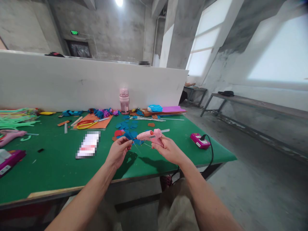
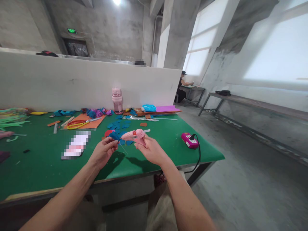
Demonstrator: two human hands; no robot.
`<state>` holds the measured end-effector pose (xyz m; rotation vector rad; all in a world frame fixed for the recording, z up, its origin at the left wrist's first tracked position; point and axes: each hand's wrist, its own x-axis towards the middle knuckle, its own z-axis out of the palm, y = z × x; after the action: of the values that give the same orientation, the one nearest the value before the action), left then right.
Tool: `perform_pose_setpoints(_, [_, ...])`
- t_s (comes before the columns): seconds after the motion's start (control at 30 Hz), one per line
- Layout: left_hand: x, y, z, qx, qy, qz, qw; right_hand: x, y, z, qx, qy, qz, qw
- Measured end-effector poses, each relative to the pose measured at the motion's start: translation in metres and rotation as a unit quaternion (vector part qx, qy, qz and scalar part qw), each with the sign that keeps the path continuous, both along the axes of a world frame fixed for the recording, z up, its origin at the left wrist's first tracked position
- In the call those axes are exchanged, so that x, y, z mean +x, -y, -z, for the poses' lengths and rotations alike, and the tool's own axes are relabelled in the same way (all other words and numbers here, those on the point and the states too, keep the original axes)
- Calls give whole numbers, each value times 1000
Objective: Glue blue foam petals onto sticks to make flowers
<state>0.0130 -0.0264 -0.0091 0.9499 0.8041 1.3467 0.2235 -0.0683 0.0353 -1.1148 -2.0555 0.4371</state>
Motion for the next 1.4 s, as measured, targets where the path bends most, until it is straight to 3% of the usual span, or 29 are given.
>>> perform_pose_setpoints(1.4, [2, 2, -1, -4, 2, 12, 1000, -2, 2, -1, -1, -1, -2, 1000])
